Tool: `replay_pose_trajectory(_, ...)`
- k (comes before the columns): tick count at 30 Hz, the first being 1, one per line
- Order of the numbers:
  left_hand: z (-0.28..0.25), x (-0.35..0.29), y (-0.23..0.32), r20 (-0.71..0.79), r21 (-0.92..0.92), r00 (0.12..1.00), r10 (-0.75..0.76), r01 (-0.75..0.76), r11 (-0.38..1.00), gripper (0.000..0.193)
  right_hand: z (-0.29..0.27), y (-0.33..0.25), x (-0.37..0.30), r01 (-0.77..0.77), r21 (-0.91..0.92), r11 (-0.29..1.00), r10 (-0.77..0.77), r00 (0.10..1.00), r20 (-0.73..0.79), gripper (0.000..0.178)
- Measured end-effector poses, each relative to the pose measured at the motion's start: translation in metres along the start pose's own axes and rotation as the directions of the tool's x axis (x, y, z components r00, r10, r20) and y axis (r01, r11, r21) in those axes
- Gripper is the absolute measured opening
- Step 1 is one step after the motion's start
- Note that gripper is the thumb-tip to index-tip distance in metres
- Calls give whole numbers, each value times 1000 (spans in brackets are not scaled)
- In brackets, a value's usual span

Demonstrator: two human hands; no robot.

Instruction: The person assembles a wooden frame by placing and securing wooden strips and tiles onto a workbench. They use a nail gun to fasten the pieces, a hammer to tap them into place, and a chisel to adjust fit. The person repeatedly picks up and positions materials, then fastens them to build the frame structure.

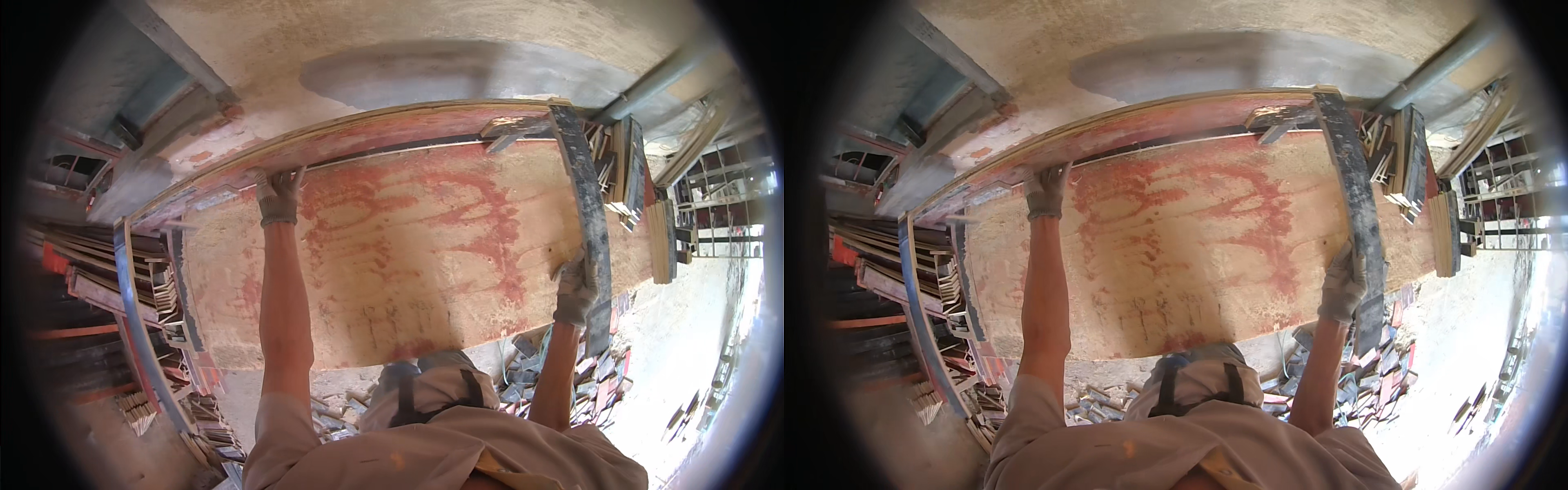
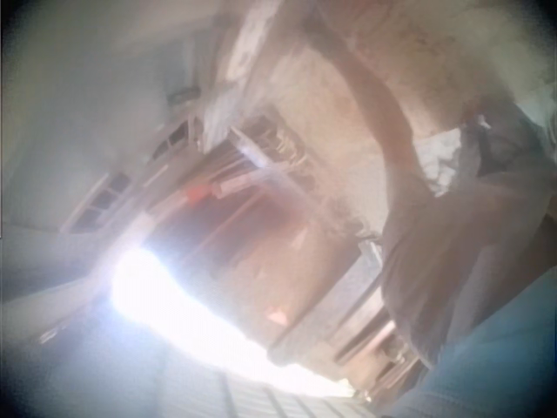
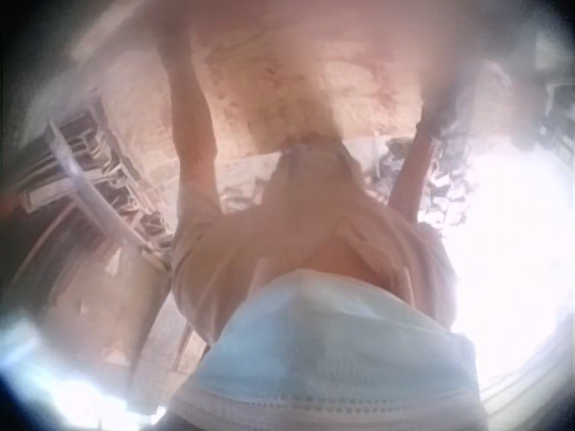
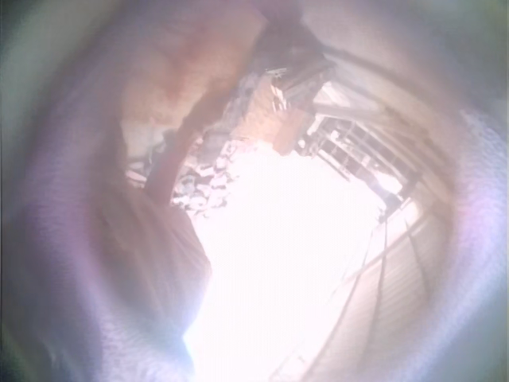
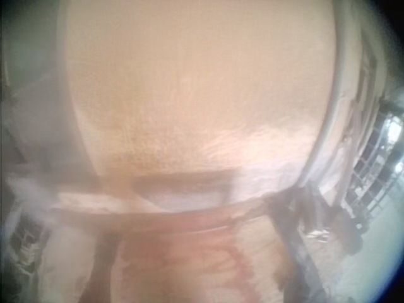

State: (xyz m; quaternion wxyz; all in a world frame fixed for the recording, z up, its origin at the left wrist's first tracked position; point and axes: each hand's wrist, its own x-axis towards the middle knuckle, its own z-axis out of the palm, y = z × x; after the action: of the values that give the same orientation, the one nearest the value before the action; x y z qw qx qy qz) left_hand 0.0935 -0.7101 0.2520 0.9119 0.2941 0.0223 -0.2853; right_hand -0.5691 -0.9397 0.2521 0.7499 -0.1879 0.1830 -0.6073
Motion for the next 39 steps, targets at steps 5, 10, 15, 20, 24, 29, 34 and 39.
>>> replay_pose_trajectory(5,-19,45,-24,406,1,914,-15,16,1000,63,-13,14,21,346,-906,245,-194,933,304,59)
replay_pose_trajectory(10,-22,88,-34,73,-134,997,-36,46,990,60,81,36,53,58,-319,946,-143,958,-251,53)
replay_pose_trajectory(15,4,55,1,-381,663,923,47,237,710,47,129,37,84,69,-462,884,-156,976,-153,50)
replay_pose_trajectory(20,-62,-101,-8,-4,814,999,-35,23,580,48,143,43,171,101,-547,831,-80,995,62,52)
replay_pose_trajectory(24,-215,-261,-31,267,921,960,84,-229,-315,46,169,63,230,48,-603,796,-39,999,28,50)
replay_pose_trajectory(29,-406,-559,-6,-393,712,917,-69,256,-654,34,197,76,250,-74,-517,853,102,995,25,59)
replay_pose_trajectory(34,-487,-809,10,-710,374,703,33,416,-829,21,204,224,67,27,-828,560,315,918,243,47)
replay_pose_trajectory(39,-520,-806,62,-747,548,611,262,789,-278,38,203,398,-380,308,-916,256,951,89,296,37)
